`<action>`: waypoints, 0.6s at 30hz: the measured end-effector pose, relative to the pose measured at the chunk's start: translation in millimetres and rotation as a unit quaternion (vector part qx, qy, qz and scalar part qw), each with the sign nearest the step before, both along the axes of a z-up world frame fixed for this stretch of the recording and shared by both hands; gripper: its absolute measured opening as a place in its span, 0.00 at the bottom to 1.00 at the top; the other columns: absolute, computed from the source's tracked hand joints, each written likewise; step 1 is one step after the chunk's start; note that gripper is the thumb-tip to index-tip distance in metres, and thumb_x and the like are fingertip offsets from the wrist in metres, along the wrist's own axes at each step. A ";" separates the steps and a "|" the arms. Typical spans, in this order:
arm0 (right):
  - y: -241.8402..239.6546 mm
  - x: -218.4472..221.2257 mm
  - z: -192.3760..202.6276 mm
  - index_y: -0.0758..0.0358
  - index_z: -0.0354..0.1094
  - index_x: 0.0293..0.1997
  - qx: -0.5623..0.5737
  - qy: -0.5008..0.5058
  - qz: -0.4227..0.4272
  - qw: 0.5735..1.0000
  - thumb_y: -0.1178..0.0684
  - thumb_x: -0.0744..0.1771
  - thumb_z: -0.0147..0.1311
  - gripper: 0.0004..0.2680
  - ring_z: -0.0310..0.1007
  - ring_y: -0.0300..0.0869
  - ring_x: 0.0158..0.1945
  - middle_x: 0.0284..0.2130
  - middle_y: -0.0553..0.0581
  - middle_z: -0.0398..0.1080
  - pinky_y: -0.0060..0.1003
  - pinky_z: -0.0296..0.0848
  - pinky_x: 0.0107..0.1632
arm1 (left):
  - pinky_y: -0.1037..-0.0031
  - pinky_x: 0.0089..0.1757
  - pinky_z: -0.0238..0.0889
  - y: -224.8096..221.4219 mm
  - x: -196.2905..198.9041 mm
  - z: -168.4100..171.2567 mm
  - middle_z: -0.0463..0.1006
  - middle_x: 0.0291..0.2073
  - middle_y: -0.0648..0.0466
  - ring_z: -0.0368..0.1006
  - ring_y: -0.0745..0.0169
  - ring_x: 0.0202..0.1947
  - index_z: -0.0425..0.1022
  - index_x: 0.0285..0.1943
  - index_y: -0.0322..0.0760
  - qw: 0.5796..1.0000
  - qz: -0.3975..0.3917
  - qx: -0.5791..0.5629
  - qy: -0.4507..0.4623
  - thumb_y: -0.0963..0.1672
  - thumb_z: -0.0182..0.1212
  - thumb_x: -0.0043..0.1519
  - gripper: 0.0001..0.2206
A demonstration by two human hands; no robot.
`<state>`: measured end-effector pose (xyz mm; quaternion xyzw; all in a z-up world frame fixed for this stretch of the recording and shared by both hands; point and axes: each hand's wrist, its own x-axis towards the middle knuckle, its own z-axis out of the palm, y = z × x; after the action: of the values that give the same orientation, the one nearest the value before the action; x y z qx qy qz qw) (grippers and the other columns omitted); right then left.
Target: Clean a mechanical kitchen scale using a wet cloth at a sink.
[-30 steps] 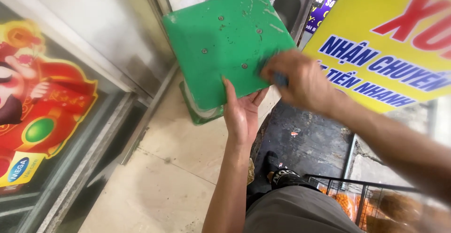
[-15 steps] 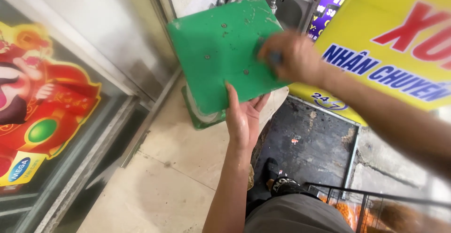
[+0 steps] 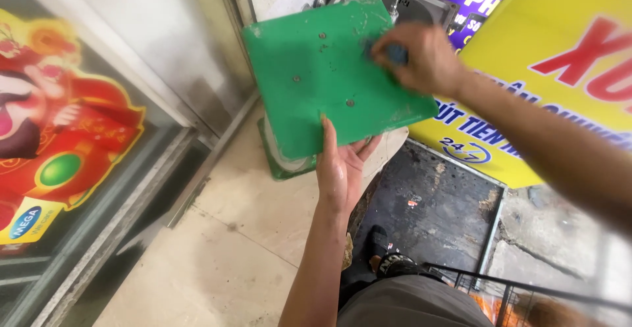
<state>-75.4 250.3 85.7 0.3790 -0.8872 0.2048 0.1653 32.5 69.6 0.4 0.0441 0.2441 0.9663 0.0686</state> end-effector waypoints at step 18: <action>-3.3 -90.9 -16.3 0.62 0.76 0.46 -0.034 0.019 0.018 0.999 0.56 0.68 0.64 0.05 0.81 0.49 0.42 0.41 0.60 0.78 0.42 0.79 0.45 | 0.59 0.48 0.77 -6.7 -10.8 -10.1 0.78 0.53 0.41 0.79 0.49 0.50 0.66 0.65 0.27 0.991 0.086 -0.046 -0.086 0.39 0.63 0.63 0.21</action>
<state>-166.3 247.0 69.3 0.3931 -0.8694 0.2303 0.1912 21.7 62.9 -9.7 -0.0637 0.2843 0.9566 0.0079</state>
